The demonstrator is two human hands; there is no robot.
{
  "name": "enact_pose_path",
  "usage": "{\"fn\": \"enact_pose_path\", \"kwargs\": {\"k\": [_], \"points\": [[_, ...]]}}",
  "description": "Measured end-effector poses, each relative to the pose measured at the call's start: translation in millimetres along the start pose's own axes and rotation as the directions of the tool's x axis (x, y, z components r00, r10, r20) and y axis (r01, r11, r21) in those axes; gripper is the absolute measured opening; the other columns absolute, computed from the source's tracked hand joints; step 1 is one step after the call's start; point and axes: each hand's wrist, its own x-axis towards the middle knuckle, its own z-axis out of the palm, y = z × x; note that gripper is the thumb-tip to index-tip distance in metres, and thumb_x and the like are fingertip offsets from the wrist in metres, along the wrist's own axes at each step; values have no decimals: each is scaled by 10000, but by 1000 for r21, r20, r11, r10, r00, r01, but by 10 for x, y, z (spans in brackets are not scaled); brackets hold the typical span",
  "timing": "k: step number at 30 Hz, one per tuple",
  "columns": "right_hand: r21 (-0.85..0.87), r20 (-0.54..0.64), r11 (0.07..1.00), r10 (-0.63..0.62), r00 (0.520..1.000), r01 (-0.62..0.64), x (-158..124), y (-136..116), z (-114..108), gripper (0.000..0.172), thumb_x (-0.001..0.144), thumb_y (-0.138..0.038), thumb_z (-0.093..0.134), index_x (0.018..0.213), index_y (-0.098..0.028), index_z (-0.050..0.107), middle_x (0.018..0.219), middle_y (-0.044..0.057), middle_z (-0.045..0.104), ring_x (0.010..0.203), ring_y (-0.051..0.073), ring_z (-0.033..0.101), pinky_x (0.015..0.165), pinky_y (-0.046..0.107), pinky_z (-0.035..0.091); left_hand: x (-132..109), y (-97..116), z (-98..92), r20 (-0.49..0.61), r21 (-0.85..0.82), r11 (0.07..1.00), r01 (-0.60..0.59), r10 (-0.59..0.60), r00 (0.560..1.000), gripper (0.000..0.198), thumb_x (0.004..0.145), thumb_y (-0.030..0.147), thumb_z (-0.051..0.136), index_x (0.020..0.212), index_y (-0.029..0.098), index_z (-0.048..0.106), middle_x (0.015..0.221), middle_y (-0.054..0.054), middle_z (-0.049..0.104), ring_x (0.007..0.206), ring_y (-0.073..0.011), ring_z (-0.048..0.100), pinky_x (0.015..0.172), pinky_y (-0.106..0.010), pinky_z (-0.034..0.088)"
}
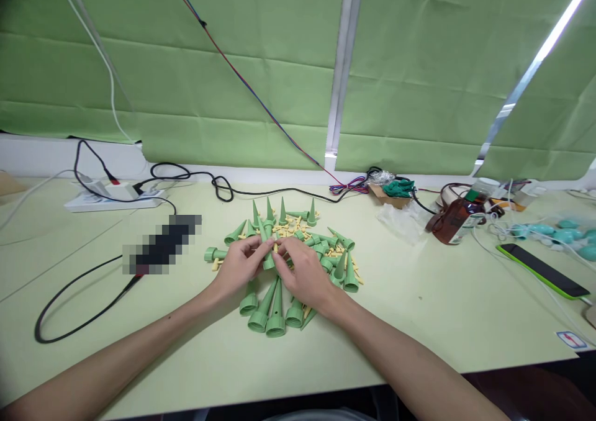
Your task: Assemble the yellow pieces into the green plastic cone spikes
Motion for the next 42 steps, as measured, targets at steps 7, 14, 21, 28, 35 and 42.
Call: {"fn": "enact_pose_path", "kwargs": {"k": [7, 14, 21, 28, 35, 42], "points": [[73, -34, 994, 87, 996, -85, -11, -9, -6, 128, 933, -209, 548, 1058, -190, 563, 1000, 73, 637, 846, 176, 629, 764, 312, 541, -1, 9, -1, 2, 54, 998, -15, 15, 1000, 450, 868, 473, 576, 590, 184, 371, 525, 64, 277, 473, -82, 279, 430, -230, 219], [109, -36, 988, 117, 993, -112, 4, 20, -36, 177, 927, -250, 595, 1085, -232, 673, 1032, 75, 605, 889, 189, 621, 784, 335, 566, 0, 15, -5, -19, 61, 998, -31, 32, 999, 440, 859, 471, 583, 589, 180, 391, 537, 58, 298, 486, -88, 298, 440, -237, 225], [128, -77, 984, 133, 988, -123, 16, 42, -32, 121, 882, -235, 658, 985, -223, 720, 920, 50, 594, 834, 177, 607, 705, 307, 545, -23, 55, 3, -9, 69, 997, -33, 34, 999, 439, 855, 474, 582, 594, 182, 384, 554, 55, 299, 503, -90, 286, 458, -240, 213], [133, -138, 985, 128, 982, -110, 16, 29, -26, 63, 855, -242, 683, 896, -208, 716, 797, 26, 583, 701, 154, 571, 583, 275, 488, -21, 59, -6, -9, 77, 996, -50, 51, 999, 451, 863, 454, 574, 583, 183, 347, 545, 55, 280, 505, -90, 269, 467, -245, 202], [85, -162, 992, 110, 981, -97, 40, -20, -43, 50, 864, -226, 662, 852, -201, 704, 778, 30, 643, 645, 147, 553, 590, 286, 473, -17, 36, -1, -10, 92, 993, -70, 71, 997, 443, 868, 462, 559, 589, 184, 356, 548, 51, 298, 497, -90, 278, 463, -244, 209], [133, -140, 980, 169, 976, -150, 5, -21, -29, 126, 920, -278, 587, 890, -208, 687, 810, 39, 662, 581, 138, 581, 571, 288, 504, -13, 39, -13, -8, 96, 993, -72, 74, 997, 451, 866, 476, 563, 592, 185, 356, 550, 49, 305, 498, -94, 286, 466, -246, 213]]}}
